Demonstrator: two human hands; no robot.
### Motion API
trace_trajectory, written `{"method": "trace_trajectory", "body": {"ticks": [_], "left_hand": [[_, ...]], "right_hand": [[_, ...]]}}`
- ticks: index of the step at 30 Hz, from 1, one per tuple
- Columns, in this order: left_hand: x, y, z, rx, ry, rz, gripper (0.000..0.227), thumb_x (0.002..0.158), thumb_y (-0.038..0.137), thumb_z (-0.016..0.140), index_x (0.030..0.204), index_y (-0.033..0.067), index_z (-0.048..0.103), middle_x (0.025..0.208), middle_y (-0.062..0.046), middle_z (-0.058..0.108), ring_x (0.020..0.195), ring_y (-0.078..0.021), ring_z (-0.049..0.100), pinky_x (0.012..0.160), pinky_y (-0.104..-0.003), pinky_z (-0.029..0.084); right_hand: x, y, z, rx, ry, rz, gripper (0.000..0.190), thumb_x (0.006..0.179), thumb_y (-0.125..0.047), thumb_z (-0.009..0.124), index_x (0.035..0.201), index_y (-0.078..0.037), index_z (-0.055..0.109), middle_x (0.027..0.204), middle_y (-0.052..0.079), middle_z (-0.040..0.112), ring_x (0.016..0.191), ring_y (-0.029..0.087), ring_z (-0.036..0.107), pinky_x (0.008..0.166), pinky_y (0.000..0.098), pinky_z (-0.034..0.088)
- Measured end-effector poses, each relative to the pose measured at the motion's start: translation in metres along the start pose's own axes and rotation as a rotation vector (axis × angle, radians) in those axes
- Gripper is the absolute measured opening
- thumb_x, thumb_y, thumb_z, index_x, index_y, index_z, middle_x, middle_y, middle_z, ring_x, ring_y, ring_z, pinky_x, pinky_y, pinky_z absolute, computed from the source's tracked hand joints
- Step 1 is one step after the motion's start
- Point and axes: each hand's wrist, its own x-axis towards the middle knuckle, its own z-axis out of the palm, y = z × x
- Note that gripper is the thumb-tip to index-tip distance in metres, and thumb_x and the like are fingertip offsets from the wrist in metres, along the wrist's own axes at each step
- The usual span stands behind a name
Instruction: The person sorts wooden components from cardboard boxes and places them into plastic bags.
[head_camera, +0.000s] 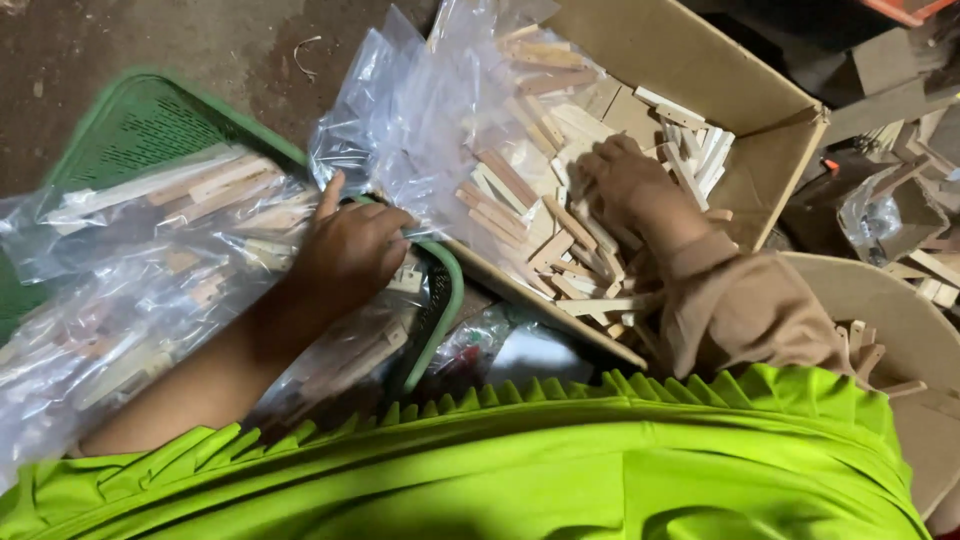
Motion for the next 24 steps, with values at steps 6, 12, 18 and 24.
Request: {"method": "trace_trajectory", "body": {"ticks": [6,12,18,24], "left_hand": [[0.003,0.01,-0.011,-0.04,-0.004,-0.055,0.013,0.092,0.017,0.069,0.105,0.0142,0.071,0.089,-0.008,0.075,0.095,-0.0294,0.075,0.125,-0.063,0.016],[0.004,0.009,-0.012,-0.004,0.034,-0.04,0.013,0.092,0.014,0.07,0.105,0.013,0.072,0.087,-0.007,0.074,0.091,-0.0304,0.074,0.124,-0.064,0.017],[0.005,0.011,-0.01,0.011,0.06,-0.047,0.014,0.091,0.013,0.071,0.105,0.012,0.073,0.087,-0.011,0.074,0.091,-0.0324,0.075,0.124,-0.064,0.016],[0.002,0.011,-0.009,-0.014,0.038,-0.049,0.014,0.092,0.011,0.07,0.105,0.0129,0.073,0.086,-0.009,0.074,0.091,-0.0299,0.075,0.123,-0.063,0.016]], "right_hand": [[-0.053,-0.018,-0.014,0.0,-0.222,-0.056,0.067,0.082,-0.024,0.066,0.147,-0.027,0.05,0.136,0.015,0.067,0.128,0.038,0.063,0.106,0.0524,0.053],[-0.034,-0.034,-0.011,0.132,0.275,-0.038,0.047,0.088,-0.03,0.062,0.122,0.0,0.072,0.102,0.025,0.074,0.099,0.044,0.073,0.085,0.0563,0.058],[0.001,-0.048,0.032,0.362,0.348,0.105,0.039,0.086,-0.03,0.063,0.113,-0.001,0.065,0.096,0.019,0.071,0.099,0.041,0.072,0.086,0.0537,0.054],[-0.036,-0.014,0.019,0.544,0.0,-0.028,0.026,0.073,-0.031,0.074,0.096,-0.025,0.082,0.097,0.011,0.079,0.102,0.038,0.074,0.092,0.0454,0.056]]}}
